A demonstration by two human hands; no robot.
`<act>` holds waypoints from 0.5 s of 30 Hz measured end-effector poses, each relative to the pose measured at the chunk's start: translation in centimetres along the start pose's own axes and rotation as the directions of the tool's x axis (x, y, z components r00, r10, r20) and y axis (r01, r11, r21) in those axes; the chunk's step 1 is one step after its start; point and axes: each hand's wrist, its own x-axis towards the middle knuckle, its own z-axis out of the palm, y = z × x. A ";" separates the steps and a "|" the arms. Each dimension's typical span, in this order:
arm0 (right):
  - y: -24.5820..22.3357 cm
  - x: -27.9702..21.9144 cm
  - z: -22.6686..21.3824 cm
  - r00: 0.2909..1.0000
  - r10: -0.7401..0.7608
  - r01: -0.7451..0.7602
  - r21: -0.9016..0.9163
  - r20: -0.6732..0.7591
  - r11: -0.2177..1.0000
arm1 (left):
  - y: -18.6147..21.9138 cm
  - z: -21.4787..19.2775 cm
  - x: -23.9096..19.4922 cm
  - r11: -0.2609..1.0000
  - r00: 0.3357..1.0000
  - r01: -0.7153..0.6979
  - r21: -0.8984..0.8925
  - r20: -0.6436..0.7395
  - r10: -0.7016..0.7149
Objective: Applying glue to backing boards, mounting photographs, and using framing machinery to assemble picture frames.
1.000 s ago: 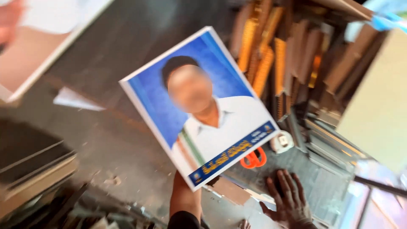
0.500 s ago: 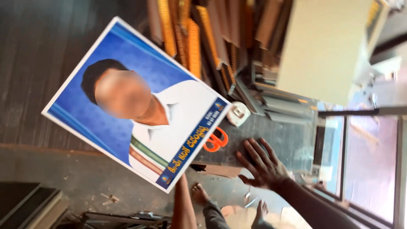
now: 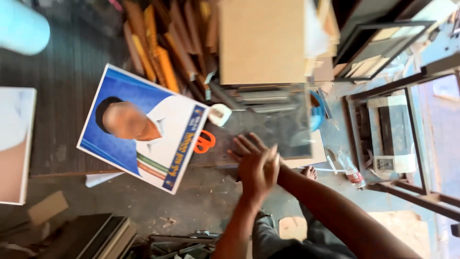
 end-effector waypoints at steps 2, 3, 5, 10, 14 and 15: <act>-3.8 -0.7 1.4 0.889 0.341 -0.055 -0.669 0.305 0.742 | 1.3 3.8 3.7 0.998 0.995 -0.059 0.019 0.084 0.057; -5.6 -1.0 3.1 0.908 0.390 -0.230 -0.960 -0.152 0.161 | 1.4 5.9 5.4 0.996 0.981 -0.073 0.044 0.185 0.064; -6.8 -3.8 6.8 0.869 0.122 -0.384 -0.809 -0.479 -0.444 | 1.7 10.0 7.2 0.994 0.947 -0.086 0.063 0.316 0.062; -2.5 -11.3 19.8 0.953 -0.007 0.106 0.354 -0.303 -0.929 | -1.0 18.8 8.5 0.927 0.844 -0.336 0.164 0.490 0.219; -15.9 -14.8 38.8 0.980 -0.030 0.175 0.918 -0.198 -0.356 | -1.1 19.3 8.6 0.903 0.821 -0.314 0.294 0.561 0.103; -15.9 -12.9 42.3 0.999 -0.040 -0.041 0.957 0.030 -0.286 | -1.0 19.4 8.6 0.894 0.811 -0.304 0.330 0.582 0.061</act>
